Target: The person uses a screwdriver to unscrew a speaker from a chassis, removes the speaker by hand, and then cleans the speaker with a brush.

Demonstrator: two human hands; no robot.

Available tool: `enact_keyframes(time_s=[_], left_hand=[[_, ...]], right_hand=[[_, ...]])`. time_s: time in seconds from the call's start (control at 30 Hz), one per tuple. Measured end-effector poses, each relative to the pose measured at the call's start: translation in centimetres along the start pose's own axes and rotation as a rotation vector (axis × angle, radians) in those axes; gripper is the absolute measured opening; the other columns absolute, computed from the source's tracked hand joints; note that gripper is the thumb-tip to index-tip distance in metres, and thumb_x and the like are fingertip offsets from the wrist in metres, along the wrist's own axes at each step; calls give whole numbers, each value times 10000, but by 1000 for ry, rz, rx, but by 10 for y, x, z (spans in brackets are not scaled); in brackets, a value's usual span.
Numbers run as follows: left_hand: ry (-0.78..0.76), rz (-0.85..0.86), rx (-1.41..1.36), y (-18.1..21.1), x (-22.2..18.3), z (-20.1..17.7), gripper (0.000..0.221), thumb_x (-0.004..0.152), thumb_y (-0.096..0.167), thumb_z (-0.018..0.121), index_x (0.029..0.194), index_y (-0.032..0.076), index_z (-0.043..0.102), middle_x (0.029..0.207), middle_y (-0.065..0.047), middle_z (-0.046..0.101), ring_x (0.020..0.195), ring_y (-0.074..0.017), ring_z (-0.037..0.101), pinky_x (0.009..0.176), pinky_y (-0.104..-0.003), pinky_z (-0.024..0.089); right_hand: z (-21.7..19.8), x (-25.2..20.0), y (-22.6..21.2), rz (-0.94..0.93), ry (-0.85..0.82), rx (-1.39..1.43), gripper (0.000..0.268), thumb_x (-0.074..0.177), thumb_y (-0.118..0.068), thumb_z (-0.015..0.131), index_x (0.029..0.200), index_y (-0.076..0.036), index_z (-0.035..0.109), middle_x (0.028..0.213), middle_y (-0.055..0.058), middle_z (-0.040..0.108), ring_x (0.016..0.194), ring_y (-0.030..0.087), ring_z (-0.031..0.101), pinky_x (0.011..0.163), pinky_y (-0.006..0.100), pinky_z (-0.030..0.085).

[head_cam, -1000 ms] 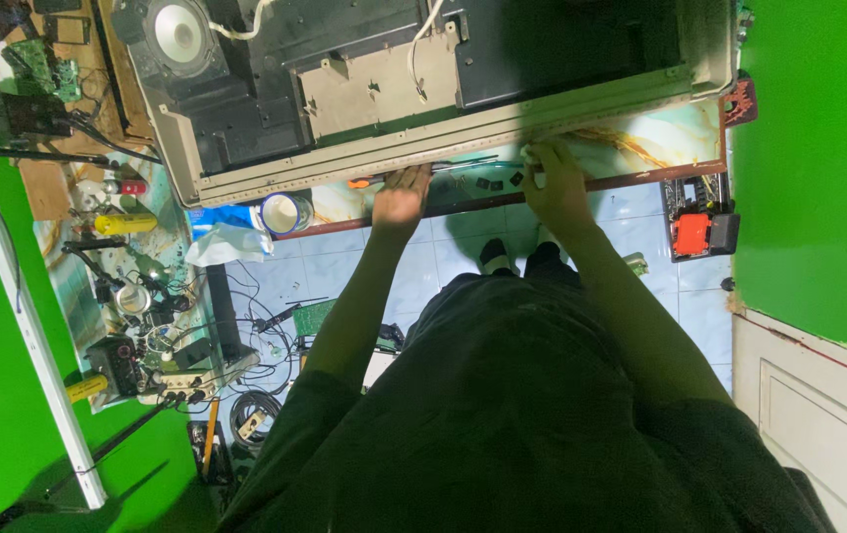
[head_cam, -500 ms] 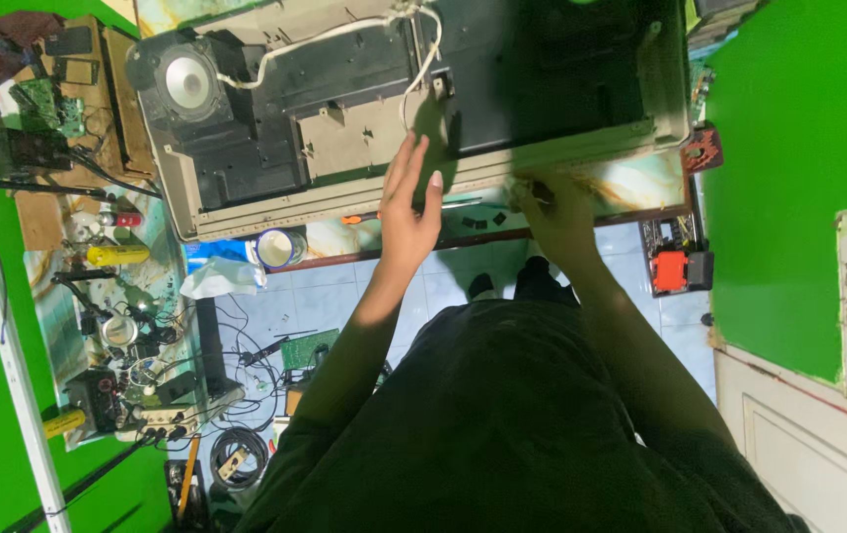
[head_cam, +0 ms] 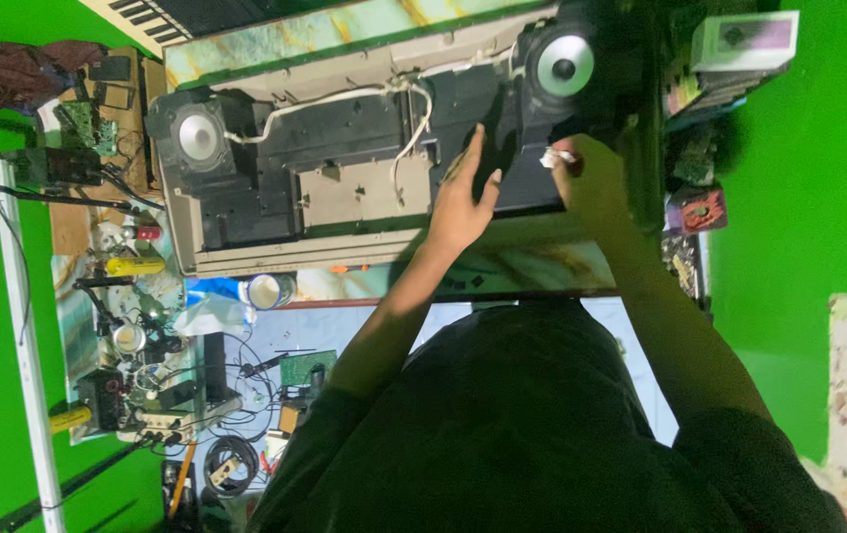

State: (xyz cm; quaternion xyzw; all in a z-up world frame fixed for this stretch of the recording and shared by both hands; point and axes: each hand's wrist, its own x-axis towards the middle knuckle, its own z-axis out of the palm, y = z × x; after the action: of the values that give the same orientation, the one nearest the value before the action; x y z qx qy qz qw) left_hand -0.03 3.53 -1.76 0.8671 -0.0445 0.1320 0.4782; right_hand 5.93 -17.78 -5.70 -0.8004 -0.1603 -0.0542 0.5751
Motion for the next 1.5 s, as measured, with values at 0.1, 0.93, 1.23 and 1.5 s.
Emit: enact_keyframes(time_s=[0.1, 0.93, 1.23, 1.5], left_hand=[[-6, 21, 158, -16, 30, 34, 659, 949, 141, 681, 1544, 38, 418, 1443, -253, 596, 1324, -460, 549, 1135, -461, 446], [-198, -320, 392, -38, 69, 84, 868, 809, 70, 623, 1610, 146, 300, 1543, -95, 506, 1400, -363, 441, 1140, -537, 324], [-238, -185, 646, -29, 74, 93, 832, 861, 172, 619, 1600, 72, 250, 1633, -93, 381, 1438, -433, 364, 1184, -604, 240], [-388, -239, 865, -28, 75, 100, 767, 929, 208, 494, 1614, 42, 191, 1690, -96, 270, 1543, -436, 210, 1230, -662, 120]], right_hand=[[1, 40, 20, -167, -42, -177, 135, 932, 22, 705, 1063, 1, 681, 959, 183, 680, 870, 327, 699, 763, 381, 547], [-15, 80, 56, -161, -224, -480, 207, 904, -1, 630, 1101, 5, 695, 1134, 220, 631, 964, 379, 688, 806, 416, 588], [-50, 76, 93, -128, -124, -576, 146, 950, 37, 616, 1078, 30, 686, 1105, 224, 644, 946, 374, 702, 828, 413, 591], [-64, 105, 89, -30, -294, -386, 94, 955, 37, 672, 1043, 19, 697, 1029, 198, 682, 863, 304, 705, 731, 389, 584]])
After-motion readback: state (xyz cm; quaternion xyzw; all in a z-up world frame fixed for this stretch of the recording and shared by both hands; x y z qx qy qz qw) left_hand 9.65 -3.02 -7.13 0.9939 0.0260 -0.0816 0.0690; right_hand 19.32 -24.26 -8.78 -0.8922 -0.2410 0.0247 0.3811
